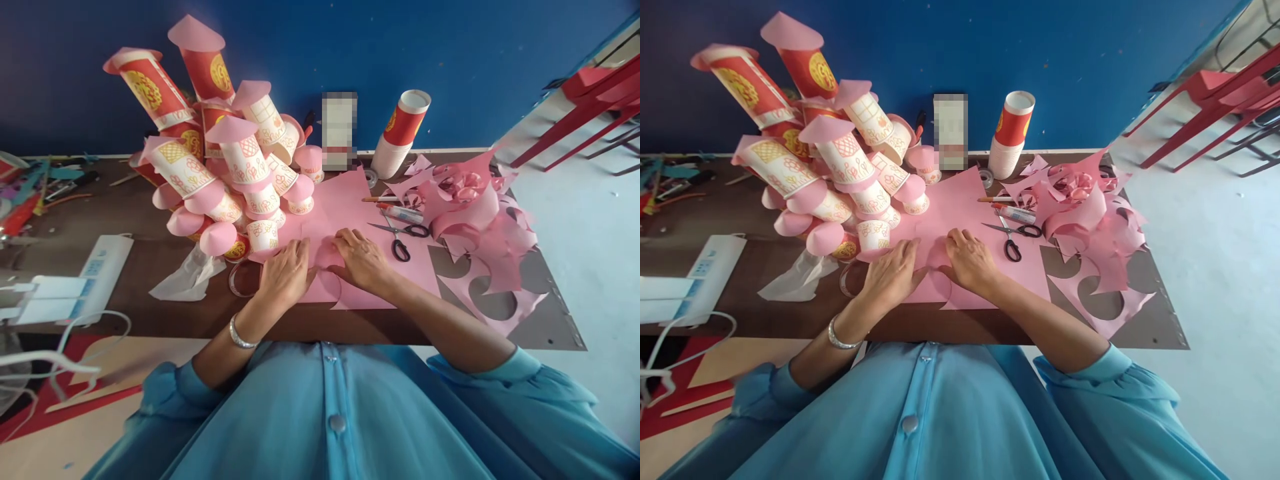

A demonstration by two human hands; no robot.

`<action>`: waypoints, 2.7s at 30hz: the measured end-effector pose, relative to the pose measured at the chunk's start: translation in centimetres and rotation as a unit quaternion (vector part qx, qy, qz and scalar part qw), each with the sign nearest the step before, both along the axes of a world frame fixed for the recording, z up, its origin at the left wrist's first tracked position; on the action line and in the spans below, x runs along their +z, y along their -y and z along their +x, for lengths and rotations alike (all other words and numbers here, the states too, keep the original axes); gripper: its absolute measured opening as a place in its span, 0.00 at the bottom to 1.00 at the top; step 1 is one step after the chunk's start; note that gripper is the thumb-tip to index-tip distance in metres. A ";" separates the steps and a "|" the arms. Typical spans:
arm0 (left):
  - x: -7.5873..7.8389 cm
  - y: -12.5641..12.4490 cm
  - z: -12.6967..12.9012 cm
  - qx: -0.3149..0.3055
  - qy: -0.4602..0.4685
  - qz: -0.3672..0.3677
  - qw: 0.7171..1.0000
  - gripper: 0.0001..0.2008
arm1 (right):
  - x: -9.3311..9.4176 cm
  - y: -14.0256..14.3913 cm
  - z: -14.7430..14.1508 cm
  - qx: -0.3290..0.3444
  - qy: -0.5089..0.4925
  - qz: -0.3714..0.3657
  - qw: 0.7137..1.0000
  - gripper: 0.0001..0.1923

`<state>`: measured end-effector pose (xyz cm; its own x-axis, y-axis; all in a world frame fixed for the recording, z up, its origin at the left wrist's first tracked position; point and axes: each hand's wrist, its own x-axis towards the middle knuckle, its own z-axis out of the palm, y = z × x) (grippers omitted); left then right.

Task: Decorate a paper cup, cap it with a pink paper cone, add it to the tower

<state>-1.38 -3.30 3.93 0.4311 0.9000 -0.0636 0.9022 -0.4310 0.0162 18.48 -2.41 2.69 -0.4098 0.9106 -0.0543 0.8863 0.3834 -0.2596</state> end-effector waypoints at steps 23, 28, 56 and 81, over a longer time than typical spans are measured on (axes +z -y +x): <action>-1.3 1.2 -0.3 -0.116 0.143 -0.023 0.983 0.24 | -0.4 3.3 5.2 0.025 -0.011 0.090 0.996 0.19; -1.5 1.1 -0.5 -0.117 0.114 0.011 0.986 0.22 | -1.4 6.7 4.9 0.124 -0.042 0.114 0.985 0.22; 0.7 -3.0 2.1 -0.164 0.210 0.056 0.962 0.14 | 1.8 -3.6 13.6 -0.192 0.106 0.091 0.971 0.16; -0.4 -3.1 3.3 -0.091 0.443 -0.028 0.891 0.13 | 1.1 0.3 9.9 -0.086 -0.004 0.168 0.982 0.09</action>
